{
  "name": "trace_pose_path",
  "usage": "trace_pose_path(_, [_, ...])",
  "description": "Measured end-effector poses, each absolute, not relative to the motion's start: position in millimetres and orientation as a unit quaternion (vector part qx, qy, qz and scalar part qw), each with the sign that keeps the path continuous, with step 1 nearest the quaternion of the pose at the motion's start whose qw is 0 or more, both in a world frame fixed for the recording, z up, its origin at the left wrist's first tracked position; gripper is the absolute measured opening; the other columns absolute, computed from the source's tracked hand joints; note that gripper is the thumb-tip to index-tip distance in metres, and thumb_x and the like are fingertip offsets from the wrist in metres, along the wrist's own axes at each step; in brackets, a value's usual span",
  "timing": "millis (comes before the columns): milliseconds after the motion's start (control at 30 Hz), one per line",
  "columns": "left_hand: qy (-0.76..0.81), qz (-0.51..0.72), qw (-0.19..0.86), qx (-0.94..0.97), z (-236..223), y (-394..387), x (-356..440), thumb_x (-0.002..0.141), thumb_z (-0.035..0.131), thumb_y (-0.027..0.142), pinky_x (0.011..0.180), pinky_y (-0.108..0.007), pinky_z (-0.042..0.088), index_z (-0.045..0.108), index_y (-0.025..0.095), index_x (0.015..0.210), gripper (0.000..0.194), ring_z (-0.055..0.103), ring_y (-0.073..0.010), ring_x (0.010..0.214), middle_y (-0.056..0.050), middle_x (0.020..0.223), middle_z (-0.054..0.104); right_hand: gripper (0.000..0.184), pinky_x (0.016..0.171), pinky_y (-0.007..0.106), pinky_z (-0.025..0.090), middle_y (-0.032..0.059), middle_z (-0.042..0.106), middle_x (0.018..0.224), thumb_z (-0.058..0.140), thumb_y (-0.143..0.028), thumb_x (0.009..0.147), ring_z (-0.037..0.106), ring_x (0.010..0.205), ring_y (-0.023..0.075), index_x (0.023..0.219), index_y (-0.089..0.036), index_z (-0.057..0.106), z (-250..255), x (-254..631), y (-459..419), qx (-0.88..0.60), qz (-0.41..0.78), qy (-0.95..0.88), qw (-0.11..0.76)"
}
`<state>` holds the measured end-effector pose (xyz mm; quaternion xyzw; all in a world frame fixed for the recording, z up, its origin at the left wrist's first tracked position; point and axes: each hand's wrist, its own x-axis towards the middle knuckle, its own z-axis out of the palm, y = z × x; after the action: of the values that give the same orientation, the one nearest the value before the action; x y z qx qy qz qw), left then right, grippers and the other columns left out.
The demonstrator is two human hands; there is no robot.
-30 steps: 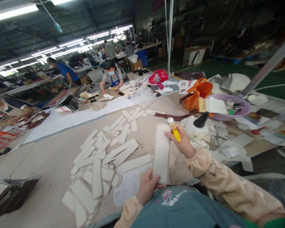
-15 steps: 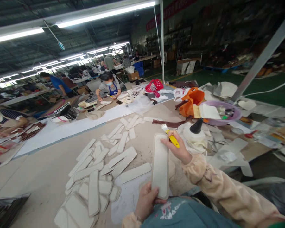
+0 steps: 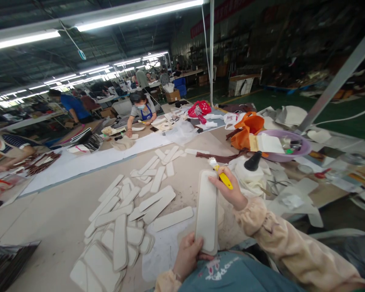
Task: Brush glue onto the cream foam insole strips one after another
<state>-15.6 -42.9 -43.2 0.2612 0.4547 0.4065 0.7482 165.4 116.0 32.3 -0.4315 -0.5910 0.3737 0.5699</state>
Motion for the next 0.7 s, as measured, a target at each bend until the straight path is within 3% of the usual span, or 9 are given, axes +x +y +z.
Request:
trace_pose_path(167, [0.428,0.419,0.765,0.238,-33.3,-42.5,-14.7,0.064,0.075,0.047,0.058,-0.028,0.055,0.06,0.012,0.103,0.054,0.066,-0.021,0.073,-0.009,0.086,0.069,0.034,0.052,0.025,0.03,-0.0068,0.038,0.064,0.069,-0.037,0.074,0.036,0.055,0.0119,0.084,-0.025,0.039,31.7,166.5,117.4,-0.431,0.383,-0.59,0.565])
trace_pose_path(333, [0.397,0.425,0.796,0.166,-24.5,-40.4,-11.1,0.072,0.062,0.057,0.063,-0.032,0.055,0.059,0.011,0.11,0.06,0.067,-0.0253,0.08,-0.013,0.094,0.069,0.036,0.054,0.025,0.032,-0.0058,0.041,0.07,0.072,-0.036,0.071,0.038,0.059,0.0111,0.085,-0.024,0.041,27.8,166.9,124.5,-0.437,0.385,-0.576,0.574])
trace_pose_path(500, [0.44,0.402,0.778,0.198,-29.1,-39.5,-7.6,0.067,0.073,0.048,0.062,-0.028,0.053,0.061,0.008,0.101,0.054,0.068,-0.0216,0.073,-0.013,0.084,0.071,0.036,0.056,0.025,0.033,-0.0053,0.043,0.072,0.072,-0.035,0.07,0.04,0.062,0.0117,0.084,-0.024,0.041,21.6,166.0,131.4,-0.436,0.411,-0.566,0.566])
trace_pose_path(700, [0.469,0.396,0.757,0.222,-33.8,-40.0,-6.7,0.064,0.075,0.048,0.062,-0.027,0.053,0.065,0.009,0.095,0.05,0.067,-0.0214,0.076,-0.01,0.085,0.071,0.038,0.053,0.025,0.033,-0.0069,0.042,0.066,0.073,-0.037,0.068,0.04,0.057,0.0116,0.083,-0.025,0.04,19.4,163.8,133.3,-0.424,0.425,-0.571,0.559])
